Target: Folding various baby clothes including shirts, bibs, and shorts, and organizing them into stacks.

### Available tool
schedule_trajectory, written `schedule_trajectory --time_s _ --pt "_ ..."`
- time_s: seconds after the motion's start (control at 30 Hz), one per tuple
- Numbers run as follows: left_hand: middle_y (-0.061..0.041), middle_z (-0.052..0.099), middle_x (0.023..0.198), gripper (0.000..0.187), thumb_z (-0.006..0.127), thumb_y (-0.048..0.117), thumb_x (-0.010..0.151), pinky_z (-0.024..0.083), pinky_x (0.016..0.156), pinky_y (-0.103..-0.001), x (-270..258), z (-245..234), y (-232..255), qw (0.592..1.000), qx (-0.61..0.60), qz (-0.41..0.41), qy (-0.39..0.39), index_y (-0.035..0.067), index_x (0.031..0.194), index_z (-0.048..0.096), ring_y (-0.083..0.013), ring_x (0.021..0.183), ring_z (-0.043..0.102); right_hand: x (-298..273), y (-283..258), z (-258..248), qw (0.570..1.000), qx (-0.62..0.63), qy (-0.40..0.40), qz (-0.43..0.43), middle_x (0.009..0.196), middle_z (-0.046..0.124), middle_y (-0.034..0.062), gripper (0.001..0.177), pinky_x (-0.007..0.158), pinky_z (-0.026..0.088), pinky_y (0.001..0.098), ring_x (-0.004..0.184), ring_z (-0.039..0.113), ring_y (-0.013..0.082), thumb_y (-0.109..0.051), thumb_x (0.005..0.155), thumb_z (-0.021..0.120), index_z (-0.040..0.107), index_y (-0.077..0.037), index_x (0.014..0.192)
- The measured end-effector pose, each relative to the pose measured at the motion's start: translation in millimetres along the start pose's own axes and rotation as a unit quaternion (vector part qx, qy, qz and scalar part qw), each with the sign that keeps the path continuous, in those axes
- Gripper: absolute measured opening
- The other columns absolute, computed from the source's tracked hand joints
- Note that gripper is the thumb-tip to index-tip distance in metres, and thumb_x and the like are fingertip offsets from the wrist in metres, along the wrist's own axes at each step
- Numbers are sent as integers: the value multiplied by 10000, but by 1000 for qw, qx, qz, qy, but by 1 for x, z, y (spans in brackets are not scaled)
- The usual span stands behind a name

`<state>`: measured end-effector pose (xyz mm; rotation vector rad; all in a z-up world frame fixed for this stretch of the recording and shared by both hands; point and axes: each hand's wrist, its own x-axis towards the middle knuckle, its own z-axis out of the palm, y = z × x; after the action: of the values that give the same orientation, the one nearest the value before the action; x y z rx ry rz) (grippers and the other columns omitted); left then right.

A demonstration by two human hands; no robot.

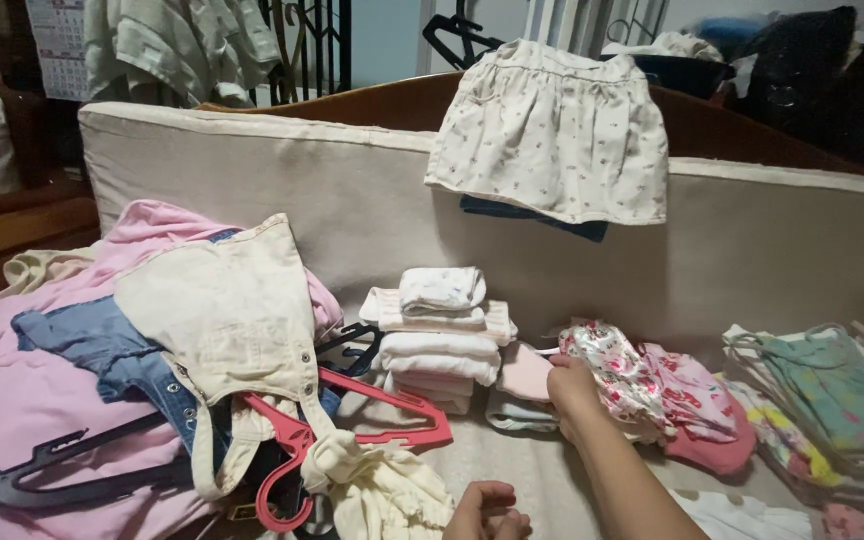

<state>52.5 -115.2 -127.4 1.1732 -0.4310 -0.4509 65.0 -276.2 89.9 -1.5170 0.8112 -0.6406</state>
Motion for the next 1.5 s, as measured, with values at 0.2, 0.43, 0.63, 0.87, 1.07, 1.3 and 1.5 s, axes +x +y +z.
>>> schedule_trajectory --time_s 0.2,0.43,0.63,0.87,1.07,1.3,1.5 --pt "-137 735 931 245 637 24 873 686 715 -333 -11 -1 11 998 -3 52 25 14 1118 627 -185 763 817 -6 4 12 956 -257 54 -127 1246 682 217 440 1007 520 449 1174 657 339 35 845 552 671 -36 1263" --pt "-81 740 769 171 614 29 905 605 645 -286 -27 3 40 998 -9 -18 -52 26 1075 625 -155 670 735 -79 -31 25 755 -600 28 -264 1360 565 218 312 994 520 475 1196 605 399 -87 824 704 726 -31 1130" --pt "-56 615 674 86 666 -21 873 380 542 -271 -57 6 76 978 107 178 10 19 945 688 -89 572 484 -140 -42 25 821 -529 -125 -175 1233 641 157 313 841 530 410 998 624 292 -191 930 668 681 -60 1214" --pt "-166 646 1088 393 708 213 751 528 771 -496 -114 -26 266 764 600 237 39 74 1111 635 -356 938 665 -194 39 -1 893 -208 -377 -133 1100 712 119 350 833 550 311 961 679 173 -157 841 770 723 -87 1181" --pt "-174 625 1119 329 674 270 826 442 889 -539 -122 -24 238 596 786 163 34 59 1077 644 -357 1082 605 -187 81 -28 879 -279 -343 -180 1185 658 45 438 946 556 295 1108 645 142 -228 878 788 667 -94 1278" --pt "-162 696 972 172 544 199 978 490 870 -511 -119 17 216 839 535 97 19 92 1096 610 -371 996 667 -146 151 -67 962 -47 -270 6 1222 668 191 660 916 578 401 1057 692 238 -193 878 799 471 -105 1444" --pt "-201 667 943 195 677 123 848 516 796 -489 -133 40 220 859 409 301 -71 43 1026 660 -415 942 652 -158 120 -91 961 48 -273 17 1234 711 152 767 958 523 350 1119 685 209 -140 843 792 444 -120 1525"
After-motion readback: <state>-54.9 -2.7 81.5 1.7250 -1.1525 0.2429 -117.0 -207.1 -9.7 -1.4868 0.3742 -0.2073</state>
